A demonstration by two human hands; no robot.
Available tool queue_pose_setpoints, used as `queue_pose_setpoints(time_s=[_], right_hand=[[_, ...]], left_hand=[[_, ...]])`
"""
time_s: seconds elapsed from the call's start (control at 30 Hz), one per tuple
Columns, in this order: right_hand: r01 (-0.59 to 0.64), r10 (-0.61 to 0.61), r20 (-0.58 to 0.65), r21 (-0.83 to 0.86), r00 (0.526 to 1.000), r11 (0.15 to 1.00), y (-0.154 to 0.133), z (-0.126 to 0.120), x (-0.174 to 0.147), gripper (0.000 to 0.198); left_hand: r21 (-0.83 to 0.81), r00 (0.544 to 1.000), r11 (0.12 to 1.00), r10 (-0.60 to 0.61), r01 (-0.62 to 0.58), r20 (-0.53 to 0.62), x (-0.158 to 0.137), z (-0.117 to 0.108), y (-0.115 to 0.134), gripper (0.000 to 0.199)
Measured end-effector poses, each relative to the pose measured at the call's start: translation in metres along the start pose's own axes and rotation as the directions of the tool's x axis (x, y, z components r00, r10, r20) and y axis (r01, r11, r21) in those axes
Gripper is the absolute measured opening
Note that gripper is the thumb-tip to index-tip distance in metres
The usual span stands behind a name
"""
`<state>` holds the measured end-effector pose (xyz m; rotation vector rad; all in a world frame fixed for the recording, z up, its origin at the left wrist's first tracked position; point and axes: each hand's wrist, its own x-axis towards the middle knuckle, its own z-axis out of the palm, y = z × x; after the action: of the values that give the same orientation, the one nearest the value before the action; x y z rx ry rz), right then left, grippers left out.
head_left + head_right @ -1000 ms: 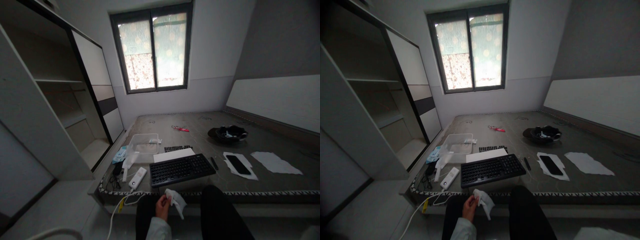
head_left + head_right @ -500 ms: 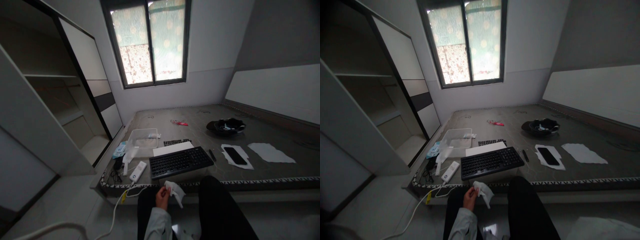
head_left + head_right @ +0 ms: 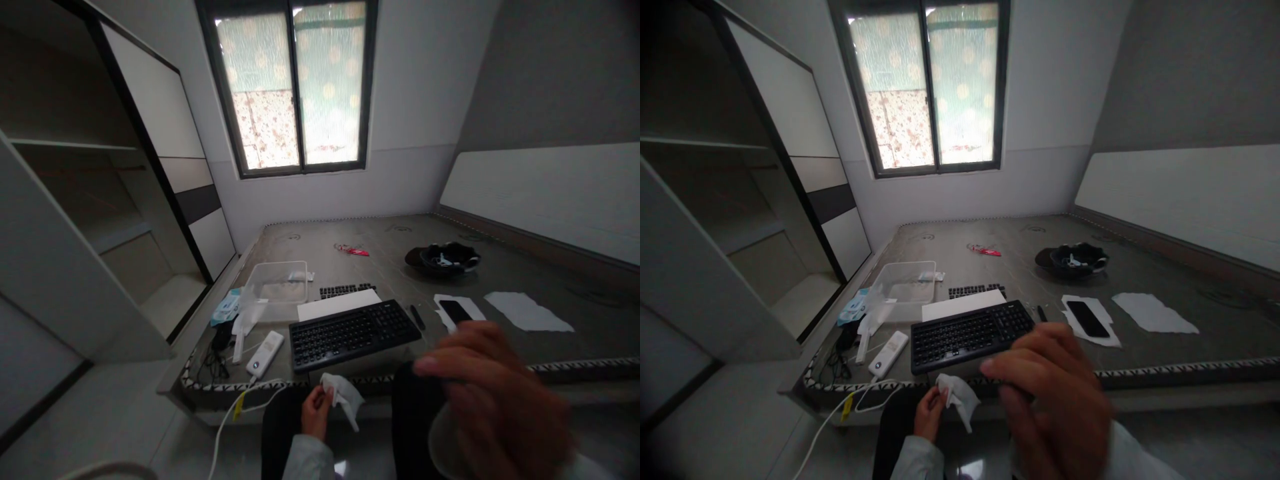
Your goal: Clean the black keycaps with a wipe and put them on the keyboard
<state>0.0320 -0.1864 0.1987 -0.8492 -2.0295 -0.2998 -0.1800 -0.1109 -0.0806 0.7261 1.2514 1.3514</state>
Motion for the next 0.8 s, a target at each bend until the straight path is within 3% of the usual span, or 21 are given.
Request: queue_pose_setpoints(time_s=[0.07,0.13,0.23,0.33,0.47,0.63,0.73,0.8], right_hand=[[-0.031,0.031,0.084,0.001,0.996,1.0,0.017,0.032,0.004,0.019],[-0.05,0.06,0.246,-0.048,0.967,0.998,0.038,0.066,-0.006,0.016],[-0.131,0.197,0.446,-0.174,0.873,0.976,0.075,0.104,-0.04,0.02],[-0.191,0.325,0.529,-0.292,0.784,0.937,0.112,0.123,-0.071,0.026],[-0.259,0.457,0.562,-0.398,0.689,0.88,0.155,0.134,-0.081,0.034],[-0.388,0.625,0.477,-0.506,0.618,0.771,0.224,0.142,-0.063,0.039],[-0.543,0.75,0.404,-0.52,0.524,0.659,0.285,0.148,-0.05,0.038],[-0.611,0.783,0.445,-0.494,0.434,0.619,0.326,0.156,-0.044,0.039]], left_hand=[[-0.006,0.999,1.0,-0.017,0.017,0.032,0.003,0.0,-0.002,0.047],[-0.021,0.998,0.999,-0.035,0.037,0.06,0.005,-0.001,-0.004,0.047],[-0.036,0.994,0.997,-0.06,0.063,0.09,0.008,-0.001,-0.006,0.047],[-0.062,0.993,0.994,-0.091,0.096,0.069,0.009,0.003,-0.005,0.05],[-0.154,0.99,0.981,-0.125,0.115,-0.06,0.009,0.013,-0.003,0.056],[-0.136,0.981,0.974,-0.191,0.183,-0.045,0.016,0.024,-0.006,0.066],[-0.084,0.978,0.974,-0.21,0.209,-0.005,0.018,0.035,-0.011,0.069],[-0.103,0.978,0.972,-0.208,0.21,0.025,0.019,0.043,-0.015,0.068]])
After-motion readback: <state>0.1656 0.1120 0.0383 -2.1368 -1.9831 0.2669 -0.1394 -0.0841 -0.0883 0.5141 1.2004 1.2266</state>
